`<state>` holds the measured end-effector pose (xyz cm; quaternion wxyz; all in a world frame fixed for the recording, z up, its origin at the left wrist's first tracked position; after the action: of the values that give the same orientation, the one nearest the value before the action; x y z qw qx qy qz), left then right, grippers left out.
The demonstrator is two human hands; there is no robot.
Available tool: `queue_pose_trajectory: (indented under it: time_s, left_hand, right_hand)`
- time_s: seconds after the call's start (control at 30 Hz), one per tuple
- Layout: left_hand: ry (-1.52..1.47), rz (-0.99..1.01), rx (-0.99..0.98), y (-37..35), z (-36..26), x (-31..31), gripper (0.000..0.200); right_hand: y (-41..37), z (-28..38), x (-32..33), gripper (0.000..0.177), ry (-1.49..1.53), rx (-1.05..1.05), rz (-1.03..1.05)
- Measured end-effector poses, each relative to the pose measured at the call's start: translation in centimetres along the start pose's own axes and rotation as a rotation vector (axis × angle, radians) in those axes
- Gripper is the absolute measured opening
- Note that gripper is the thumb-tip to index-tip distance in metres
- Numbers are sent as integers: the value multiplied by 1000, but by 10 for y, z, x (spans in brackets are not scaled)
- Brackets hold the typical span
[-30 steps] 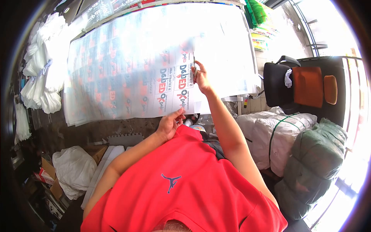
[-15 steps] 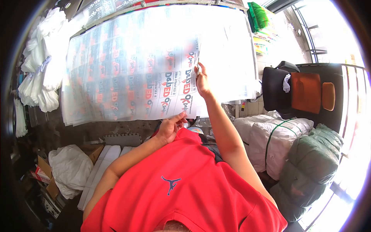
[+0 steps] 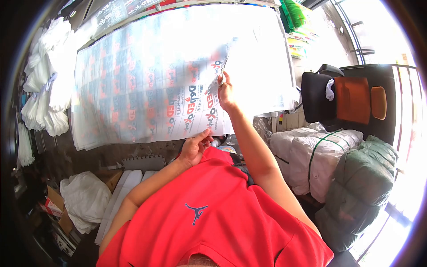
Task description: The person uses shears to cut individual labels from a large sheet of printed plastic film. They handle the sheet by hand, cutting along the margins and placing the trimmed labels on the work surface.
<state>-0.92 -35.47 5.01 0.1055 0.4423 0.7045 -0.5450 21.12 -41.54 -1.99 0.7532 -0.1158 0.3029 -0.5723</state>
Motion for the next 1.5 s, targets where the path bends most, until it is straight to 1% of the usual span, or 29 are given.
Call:
queue_pose_trajectory:
  time_s: [0.1,0.27,0.33,0.37,0.43,0.47,0.5,0.57,0.63,0.7,0.77,0.87,0.93,0.97,1.03,1.07,1.13,1.23,1.37,1.5]
  left_hand:
    - [-9,6,-8,0,-1,-2,16]
    - [-13,-9,-26,0,-1,-2,14]
    - [-11,5,-21,-1,-2,-1,13]
    - [-3,-4,-28,-1,-1,0,13]
    - [2,-13,-33,-1,0,1,13]
    - [16,-15,-34,-1,0,3,13]
    - [30,-17,-34,-1,0,4,14]
    - [28,-18,-21,-2,-1,6,14]
    - [25,-19,-8,-2,-2,7,14]
    - [34,-21,13,-3,-1,8,16]
    - [27,-14,11,-4,-1,8,16]
    - [19,-8,9,-5,-1,9,16]
    - [17,-8,12,-7,-3,6,16]
    - [27,-15,7,-9,-3,5,16]
    - [38,-22,2,-10,-4,4,16]
    - [40,-15,-5,-10,-3,4,16]
    - [39,-6,-14,-9,-3,3,16]
    - [22,-30,4,-10,-3,6,14]
    - [26,-4,-1,-10,-2,8,15]
    - [22,-12,-12,-10,-2,7,15]
  right_hand:
    - [2,-3,-3,64,69,-15,-30]
    - [-1,1,-2,62,50,-20,-26]
    - [5,3,3,52,110,-2,-75]
    - [6,4,7,52,108,-3,-74]
    - [2,15,15,51,-111,-7,-7]
    - [-1,19,19,57,-144,-11,-2]
    - [-1,22,23,57,-146,-12,-3]
    - [-1,27,27,52,-65,-74,58]
    - [-5,35,27,49,-68,-76,65]
    - [-8,41,27,42,-59,-102,52]
    - [-11,43,26,41,-71,-94,69]
    - [-11,40,25,43,-34,-79,77]
    - [-9,35,25,55,-8,-38,156]
    - [-8,32,24,55,-8,-38,157]
    - [-5,26,24,62,-144,41,103]
    - [-4,24,25,62,-144,42,104]
    - [-4,26,23,67,-155,53,107]
    - [-4,33,20,66,-115,38,108]
    - [6,38,18,63,-95,3,102]
    - [12,39,22,61,-93,-17,157]
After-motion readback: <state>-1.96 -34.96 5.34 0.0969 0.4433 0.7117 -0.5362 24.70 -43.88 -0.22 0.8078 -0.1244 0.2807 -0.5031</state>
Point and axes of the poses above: each hand's wrist, its own y-axis towards the middle knuckle, its own x-axis out of the back of the hand, z = x × y, the point moved 2 cm from there along y, towards the middle knuckle, and after that the axes turned 3 degrees about -x, right-handed, at the moved point
